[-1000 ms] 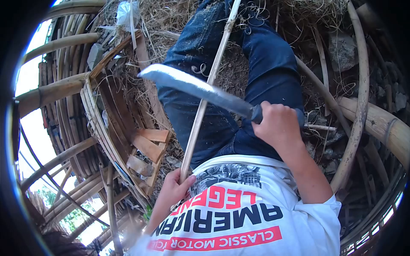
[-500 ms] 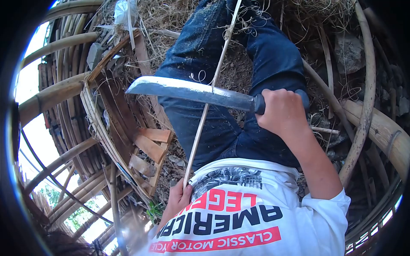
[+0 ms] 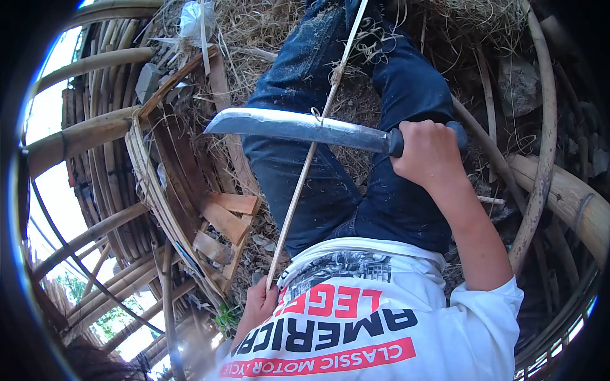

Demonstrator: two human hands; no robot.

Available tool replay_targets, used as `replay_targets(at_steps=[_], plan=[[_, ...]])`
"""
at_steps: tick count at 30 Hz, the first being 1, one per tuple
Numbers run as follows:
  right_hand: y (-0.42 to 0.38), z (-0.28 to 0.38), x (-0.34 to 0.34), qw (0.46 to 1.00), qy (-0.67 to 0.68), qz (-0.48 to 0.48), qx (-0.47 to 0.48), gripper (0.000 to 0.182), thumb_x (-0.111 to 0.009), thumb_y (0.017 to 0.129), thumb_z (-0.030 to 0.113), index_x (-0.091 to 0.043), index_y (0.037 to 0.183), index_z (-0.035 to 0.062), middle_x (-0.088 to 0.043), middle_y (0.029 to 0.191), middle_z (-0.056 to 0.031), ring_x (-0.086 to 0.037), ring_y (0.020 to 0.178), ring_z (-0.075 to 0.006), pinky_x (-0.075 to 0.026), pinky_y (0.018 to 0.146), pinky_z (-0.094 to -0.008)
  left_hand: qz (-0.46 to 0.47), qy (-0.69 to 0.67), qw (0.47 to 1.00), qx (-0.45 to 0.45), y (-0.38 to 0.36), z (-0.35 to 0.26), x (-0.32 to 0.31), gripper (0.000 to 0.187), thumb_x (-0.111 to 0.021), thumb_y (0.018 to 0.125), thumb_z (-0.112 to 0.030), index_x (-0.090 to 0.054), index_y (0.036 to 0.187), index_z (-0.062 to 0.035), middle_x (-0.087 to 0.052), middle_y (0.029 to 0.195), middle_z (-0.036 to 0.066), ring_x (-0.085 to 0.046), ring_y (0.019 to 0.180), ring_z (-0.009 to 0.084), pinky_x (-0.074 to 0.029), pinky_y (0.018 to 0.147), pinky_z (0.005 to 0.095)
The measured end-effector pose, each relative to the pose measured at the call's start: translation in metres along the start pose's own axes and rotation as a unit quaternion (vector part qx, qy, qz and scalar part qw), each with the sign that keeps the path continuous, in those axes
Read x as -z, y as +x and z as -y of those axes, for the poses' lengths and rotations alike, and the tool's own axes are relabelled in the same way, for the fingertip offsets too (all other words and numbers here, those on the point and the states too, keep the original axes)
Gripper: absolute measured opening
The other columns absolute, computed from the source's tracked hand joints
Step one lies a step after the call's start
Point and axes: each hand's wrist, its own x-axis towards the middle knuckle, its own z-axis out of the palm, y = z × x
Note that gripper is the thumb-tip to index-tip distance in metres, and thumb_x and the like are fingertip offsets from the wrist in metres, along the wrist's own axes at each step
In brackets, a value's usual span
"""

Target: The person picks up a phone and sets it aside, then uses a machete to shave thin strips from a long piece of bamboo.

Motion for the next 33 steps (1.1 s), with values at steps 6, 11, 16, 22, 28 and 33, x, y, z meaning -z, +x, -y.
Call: replay_targets(at_steps=[6, 11, 16, 22, 28, 33], plan=[[0.009, -0.018, 0.006, 0.997, -0.002, -0.044, -0.056, 0.017, -0.07, 0.073, 0.023, -0.067, 0.074, 0.0062, -0.067, 0.073, -0.0191, -0.067, 0.076, -0.0385, -0.054, 0.072, -0.0474, 0.001, 0.002, 0.999, -0.036, -0.007, 0.018, -0.002, 0.017, -0.054, 0.09, -0.012, -0.052, 0.085, 0.0043, -0.047, 0.058, 0.019, -0.047, 0.048, 0.0248, -0.041, 0.051, 0.0365], [0.018, -0.012, 0.01, 0.998, -0.001, -0.046, -0.049, 0.018, -0.07, 0.074, 0.024, -0.068, 0.076, 0.006, -0.067, 0.073, -0.0198, -0.066, 0.076, -0.0391, -0.054, 0.072, -0.0474, -0.014, -0.009, 1.0, 0.008, -0.008, 0.003, 0.001, 0.017, -0.054, 0.089, -0.01, -0.05, 0.081, 0.004, -0.046, 0.057, 0.019, -0.045, 0.047, 0.0259, -0.04, 0.05, 0.0369], [0.011, -0.004, 0.006, 0.993, 0.068, -0.054, -0.08, 0.02, -0.071, 0.073, 0.025, -0.069, 0.079, 0.0052, -0.066, 0.074, -0.0206, -0.066, 0.076, -0.0392, -0.054, 0.072, -0.047, -0.045, 0.025, 0.998, 0.022, -0.01, -0.02, 0.005, 0.02, -0.056, 0.09, -0.012, -0.049, 0.079, 0.0036, -0.044, 0.055, 0.02, -0.043, 0.046, 0.0276, -0.039, 0.049, 0.0377], [0.006, -0.019, 0.006, 0.995, 0.02, -0.085, -0.056, 0.021, -0.072, 0.073, 0.025, -0.068, 0.081, 0.0052, -0.067, 0.074, -0.0199, -0.067, 0.076, -0.0382, -0.054, 0.071, -0.0465, -0.033, 0.037, 0.999, -0.01, -0.009, -0.011, 0.01, 0.025, -0.055, 0.093, -0.016, -0.047, 0.079, 0.0032, -0.043, 0.055, 0.021, -0.045, 0.046, 0.0367, -0.037, 0.047, 0.0397], [-0.018, 0.009, 0.004, 0.999, 0.041, -0.027, 0.021, 0.024, -0.075, 0.069, 0.027, -0.065, 0.077, 0.007, -0.066, 0.07, -0.0185, -0.067, 0.071, -0.0372, -0.054, 0.068, -0.0451, -0.04, 0.049, 0.998, -0.012, 0.002, -0.035, 0.008, 0.026, -0.051, 0.096, -0.016, -0.047, 0.079, 0.0029, -0.045, 0.057, 0.022, -0.045, 0.048, 0.039, -0.037, 0.048, 0.0412], [-0.01, 0.005, -0.001, 0.997, 0.007, -0.011, 0.074, 0.025, -0.074, 0.065, 0.025, -0.064, 0.08, 0.0081, -0.067, 0.075, -0.0176, -0.068, 0.074, -0.0348, -0.053, 0.068, -0.045, -0.034, 0.067, 0.997, -0.001, -0.004, -0.037, 0.014, 0.026, -0.05, 0.097, -0.017, -0.048, 0.08, 0.003, -0.045, 0.057, 0.021, -0.044, 0.048, 0.0371, -0.037, 0.049, 0.0406]])
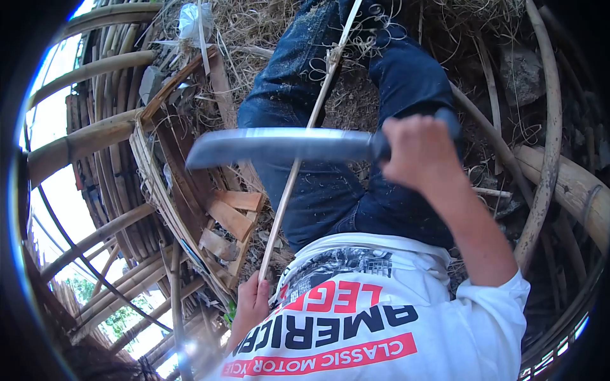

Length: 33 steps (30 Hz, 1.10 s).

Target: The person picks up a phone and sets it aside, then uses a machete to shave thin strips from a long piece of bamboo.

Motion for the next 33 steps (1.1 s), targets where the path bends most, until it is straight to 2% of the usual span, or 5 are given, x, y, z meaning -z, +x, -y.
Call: replay_targets(at_steps=[8, 16, 23, 28, 33], plan=[[0.038, -0.021, 0.022, 0.99, 0.027, -0.068, -0.121, 0.021, -0.071, 0.073, 0.025, -0.068, 0.08, 0.0059, -0.067, 0.079, -0.0216, -0.066, 0.081, -0.04, -0.055, 0.075, -0.0472, -0.005, -0.016, 1.0, 0.003, 0.007, -0.008, 0.008, 0.026, -0.05, 0.098, -0.019, -0.049, 0.083, 0.0021, -0.049, 0.058, 0.021, -0.052, 0.053, 0.0417, -0.038, 0.049, 0.0423], [0.015, -0.002, -0.003, 0.997, -0.003, -0.026, 0.077, 0.022, -0.071, 0.069, 0.024, -0.065, 0.082, 0.0068, -0.066, 0.07, -0.0174, -0.068, 0.07, -0.0354, -0.054, 0.066, -0.045, -0.014, 0.025, 0.999, -0.043, 0.011, -0.013, 0.011, 0.027, -0.043, 0.1, -0.02, -0.05, 0.084, 0.0008, -0.047, 0.057, 0.021, -0.053, 0.054, 0.0432, -0.038, 0.05, 0.0439], [0.047, -0.02, 0.019, 0.988, 0.005, -0.089, -0.126, 0.021, -0.069, 0.076, 0.026, -0.067, 0.081, 0.0055, -0.068, 0.078, -0.0204, -0.067, 0.078, -0.0382, -0.055, 0.072, -0.0468, -0.033, 0.023, 0.998, -0.052, 0.023, -0.011, 0.008, 0.026, -0.045, 0.1, -0.019, -0.049, 0.084, 0.0014, -0.047, 0.058, 0.023, -0.051, 0.055, 0.0455, -0.037, 0.049, 0.0462], [0.018, -0.001, 0.007, 0.998, 0.009, -0.016, 0.056, 0.022, -0.074, 0.069, 0.026, -0.065, 0.079, 0.0087, -0.066, 0.073, -0.019, -0.068, 0.076, -0.0359, -0.054, 0.072, -0.0466, -0.017, 0.018, 0.998, -0.049, 0.026, -0.023, 0.011, 0.027, -0.043, 0.101, -0.018, -0.05, 0.084, 0.002, -0.047, 0.058, 0.023, -0.051, 0.055, 0.0456, -0.037, 0.05, 0.0455], [0.071, -0.053, 0.012, 0.982, 0.012, -0.077, -0.175, 0.028, -0.067, 0.078, 0.031, -0.069, 0.089, 0.0051, -0.069, 0.088, -0.0211, -0.066, 0.088, -0.0394, -0.054, 0.078, -0.0478, -0.001, 0.002, 1.0, -0.013, 0.018, -0.021, 0.013, 0.024, -0.044, 0.1, -0.016, -0.05, 0.085, 0.0016, -0.047, 0.058, 0.023, -0.051, 0.056, 0.0452, -0.036, 0.05, 0.0461]])
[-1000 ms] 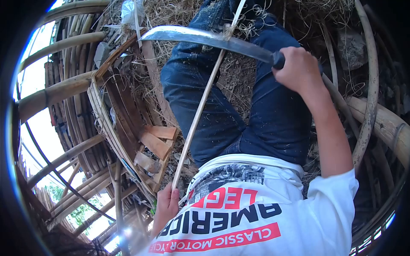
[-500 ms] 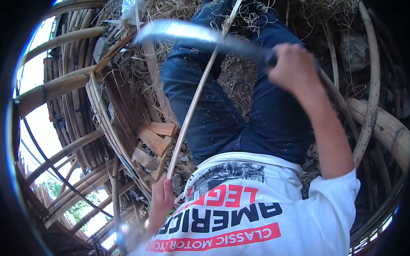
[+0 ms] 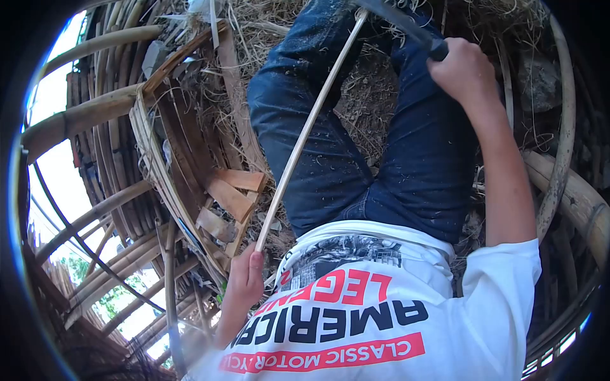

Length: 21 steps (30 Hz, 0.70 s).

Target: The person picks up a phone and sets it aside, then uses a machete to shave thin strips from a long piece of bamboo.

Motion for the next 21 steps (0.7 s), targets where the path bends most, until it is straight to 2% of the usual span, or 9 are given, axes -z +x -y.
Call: replay_targets(at_steps=[1, 4, 6, 9, 12, 13, 16, 18, 21], plan=[[0.007, 0.004, 0.007, 1.0, 0.01, -0.004, -0.019, 0.029, -0.067, 0.077, 0.031, -0.069, 0.089, 0.0043, -0.068, 0.088, -0.0221, -0.066, 0.088, -0.0399, -0.054, 0.078, -0.048, -0.007, 0.009, 1.0, -0.001, 0.003, -0.001, 0.001, 0.024, -0.044, 0.1, -0.016, -0.05, 0.085, 0.0015, -0.047, 0.059, 0.024, -0.051, 0.056, 0.0452, -0.036, 0.051, 0.0463], [-0.017, 0.021, 0.013, 0.999, 0.004, 0.005, 0.042, 0.027, -0.069, 0.074, 0.028, -0.069, 0.086, 0.0041, -0.067, 0.083, -0.0234, -0.065, 0.085, -0.0417, -0.053, 0.076, -0.0491, -0.011, 0.001, 1.0, -0.026, 0.007, 0.002, -0.002, 0.026, -0.043, 0.101, -0.018, -0.05, 0.085, 0.0016, -0.047, 0.058, 0.023, -0.051, 0.056, 0.0453, -0.036, 0.051, 0.0459], [-0.041, 0.031, 0.016, 0.994, 0.031, 0.011, 0.107, 0.021, -0.072, 0.072, 0.024, -0.067, 0.08, 0.0057, -0.067, 0.076, -0.0196, -0.066, 0.077, -0.04, -0.054, 0.072, -0.0471, -0.007, -0.013, 0.999, -0.033, 0.013, 0.001, -0.004, 0.028, -0.043, 0.101, -0.02, -0.05, 0.085, 0.0016, -0.047, 0.058, 0.023, -0.051, 0.056, 0.0456, -0.036, 0.05, 0.046], [-0.07, 0.045, 0.012, 0.985, 0.073, 0.058, 0.146, 0.019, -0.074, 0.07, 0.021, -0.065, 0.076, 0.0058, -0.066, 0.07, -0.0177, -0.066, 0.072, -0.0386, -0.054, 0.069, -0.0454, 0.032, -0.039, 0.999, -0.011, 0.01, 0.002, -0.002, 0.033, -0.039, 0.103, -0.025, -0.05, 0.087, 0.002, -0.046, 0.058, 0.021, -0.048, 0.053, 0.0403, -0.036, 0.052, 0.0437], [-0.09, 0.058, 0.008, 0.976, 0.135, 0.091, 0.147, 0.019, -0.075, 0.068, 0.019, -0.064, 0.075, 0.0054, -0.064, 0.066, -0.0172, -0.066, 0.07, -0.0376, -0.054, 0.066, -0.0445, 0.08, -0.12, 0.99, -0.007, 0.01, 0.007, -0.003, 0.042, -0.033, 0.105, -0.034, -0.049, 0.089, 0.0018, -0.045, 0.064, 0.013, -0.04, 0.058, 0.0228, -0.036, 0.056, 0.0364], [-0.096, 0.062, 0.008, 0.971, 0.169, 0.103, 0.136, 0.019, -0.075, 0.068, 0.019, -0.064, 0.074, 0.0052, -0.064, 0.065, -0.0173, -0.066, 0.069, -0.0372, -0.053, 0.065, -0.0444, 0.079, -0.12, 0.99, -0.007, 0.01, 0.007, -0.003, 0.042, -0.033, 0.105, -0.034, -0.049, 0.089, 0.0018, -0.045, 0.064, 0.013, -0.04, 0.058, 0.0228, -0.036, 0.056, 0.0364], [-0.116, 0.069, 0.006, 0.962, 0.211, 0.124, 0.125, 0.019, -0.075, 0.067, 0.018, -0.063, 0.072, 0.0049, -0.063, 0.063, -0.0173, -0.066, 0.067, -0.0367, -0.053, 0.064, -0.0448, 0.098, -0.154, 0.983, -0.021, 0.014, -0.002, -0.005, 0.04, -0.036, 0.104, -0.034, -0.049, 0.088, 0.0007, -0.046, 0.065, 0.008, -0.041, 0.06, 0.0181, -0.037, 0.057, 0.0348], [-0.13, 0.07, 0.005, 0.955, 0.217, 0.148, 0.136, 0.021, -0.075, 0.066, 0.02, -0.061, 0.071, 0.0041, -0.063, 0.063, -0.0168, -0.066, 0.066, -0.0357, -0.053, 0.064, -0.0439, 0.112, -0.154, 0.981, 0.023, 0.016, -0.016, -0.004, 0.032, -0.048, 0.1, -0.031, -0.048, 0.088, -0.0009, -0.044, 0.066, 0.003, -0.04, 0.062, 0.0124, -0.037, 0.057, 0.032], [-0.151, 0.074, 0.009, 0.941, 0.231, 0.186, 0.162, 0.023, -0.075, 0.068, 0.023, -0.061, 0.072, 0.0038, -0.063, 0.061, -0.0158, -0.066, 0.062, -0.0342, -0.053, 0.061, -0.0425, 0.116, -0.165, 0.979, 0.015, 0.019, -0.015, -0.011, 0.027, -0.062, 0.092, -0.024, -0.048, 0.09, -0.0013, -0.043, 0.066, 0.001, -0.039, 0.063, 0.0089, -0.036, 0.055, 0.0287]])
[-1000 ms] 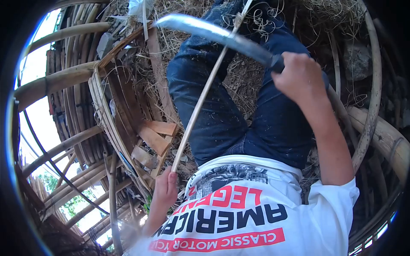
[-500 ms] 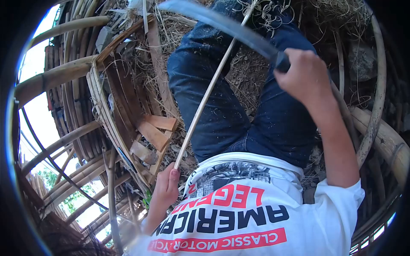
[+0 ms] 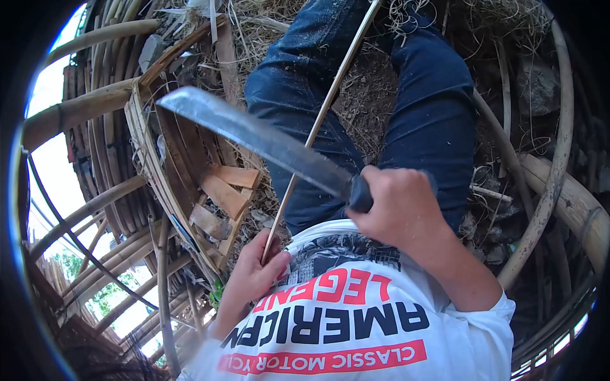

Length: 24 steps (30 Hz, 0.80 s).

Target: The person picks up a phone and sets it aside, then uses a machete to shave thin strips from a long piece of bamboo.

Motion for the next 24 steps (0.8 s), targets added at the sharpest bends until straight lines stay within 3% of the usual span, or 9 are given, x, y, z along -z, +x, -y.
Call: replay_targets(at_steps=[1, 2, 5, 8, 10, 11, 13, 19, 24], plan=[[-0.005, 0.003, -0.003, 1.0, 0.004, 0.007, 0.009, 0.036, -0.076, 0.072, 0.036, -0.061, 0.071, 0.0025, -0.062, 0.059, -0.0156, -0.065, 0.056, -0.0319, -0.052, 0.057, -0.0402, 0.01, -0.035, 0.999, 0.033, 0.002, 0.002, -0.001, 0.032, -0.071, 0.085, -0.02, -0.046, 0.091, -0.0014, -0.043, 0.066, 0.001, -0.037, 0.062, 0.0077, -0.033, 0.053, 0.026], [-0.007, 0.008, -0.001, 1.0, 0.002, 0.007, 0.009, 0.036, -0.076, 0.072, 0.036, -0.061, 0.071, 0.0025, -0.062, 0.059, -0.0156, -0.065, 0.056, -0.0319, -0.052, 0.057, -0.0402, 0.011, -0.037, 0.999, 0.032, 0.003, -0.001, -0.002, 0.032, -0.071, 0.085, -0.02, -0.046, 0.091, -0.0014, -0.043, 0.066, 0.001, -0.037, 0.062, 0.0077, -0.033, 0.053, 0.026], [-0.015, 0.022, 0.001, 0.997, -0.002, 0.058, 0.042, 0.061, -0.073, 0.074, 0.058, -0.059, 0.069, -0.0004, -0.06, 0.056, -0.0162, -0.064, 0.051, -0.0293, -0.051, 0.051, -0.0379, 0.022, 0.046, 0.999, 0.016, 0.004, -0.012, -0.008, 0.033, -0.071, 0.085, -0.019, -0.048, 0.098, 0.001, -0.045, 0.069, 0.001, -0.037, 0.061, 0.0068, -0.033, 0.052, 0.0257], [-0.024, 0.028, -0.004, 0.995, 0.004, 0.085, 0.056, 0.06, -0.071, 0.076, 0.059, -0.059, 0.069, -0.0003, -0.06, 0.056, -0.0159, -0.064, 0.051, -0.0292, -0.051, 0.05, -0.0379, -0.005, 0.026, 1.0, -0.006, 0.008, -0.014, -0.02, 0.037, -0.07, 0.085, -0.016, -0.049, 0.108, 0.0034, -0.048, 0.072, 0.002, -0.038, 0.06, 0.0072, -0.036, 0.052, 0.0262], [-0.029, 0.032, -0.007, 0.995, 0.011, 0.08, 0.053, 0.059, -0.077, 0.071, 0.055, -0.059, 0.072, -0.0007, -0.059, 0.057, -0.0154, -0.063, 0.052, -0.0315, -0.049, 0.049, -0.0371, 0.019, -0.034, 0.999, -0.008, 0.012, -0.012, -0.028, 0.041, -0.066, 0.087, -0.013, -0.047, 0.119, 0.0049, -0.057, 0.078, 0.006, -0.047, 0.065, 0.0087, -0.042, 0.058, 0.0251], [-0.031, 0.033, -0.008, 0.993, 0.0, 0.101, 0.061, 0.059, -0.072, 0.076, 0.056, -0.059, 0.071, -0.0005, -0.06, 0.057, -0.0151, -0.064, 0.052, -0.0298, -0.05, 0.049, -0.0369, -0.008, -0.102, 0.992, -0.071, 0.014, -0.004, -0.039, 0.034, -0.061, 0.089, -0.009, -0.05, 0.118, 0.0058, -0.063, 0.086, 0.011, -0.055, 0.074, 0.0114, -0.046, 0.065, 0.0257], [-0.036, 0.034, -0.011, 0.99, -0.016, 0.111, 0.082, 0.059, -0.066, 0.081, 0.056, -0.059, 0.07, -0.0008, -0.061, 0.059, -0.0141, -0.065, 0.053, -0.0271, -0.051, 0.049, -0.0352, 0.012, -0.105, 0.992, -0.064, 0.017, 0.005, -0.041, 0.031, -0.06, 0.089, -0.008, -0.053, 0.115, 0.0061, -0.064, 0.089, 0.012, -0.057, 0.078, 0.0124, -0.047, 0.068, 0.0271], [-0.042, 0.034, -0.013, 0.992, -0.023, 0.102, 0.078, 0.055, -0.066, 0.082, 0.052, -0.061, 0.072, -0.0011, -0.063, 0.061, -0.0129, -0.066, 0.054, -0.0255, -0.051, 0.051, -0.0336, 0.029, -0.111, 0.992, -0.058, 0.019, 0.01, -0.047, 0.021, -0.052, 0.09, -0.004, -0.059, 0.107, 0.0067, -0.066, 0.092, 0.018, -0.063, 0.083, 0.0209, -0.049, 0.074, 0.0341], [-0.043, 0.03, -0.018, 0.993, -0.041, 0.086, 0.068, 0.05, -0.07, 0.078, 0.05, -0.06, 0.069, 0.0017, -0.061, 0.058, -0.0121, -0.064, 0.051, -0.0262, -0.05, 0.049, -0.0346, 0.02, -0.019, 0.995, -0.1, 0.02, -0.004, -0.043, 0.021, -0.047, 0.095, -0.007, -0.059, 0.104, 0.0074, -0.064, 0.095, 0.026, -0.064, 0.088, 0.0384, -0.048, 0.08, 0.0401]])
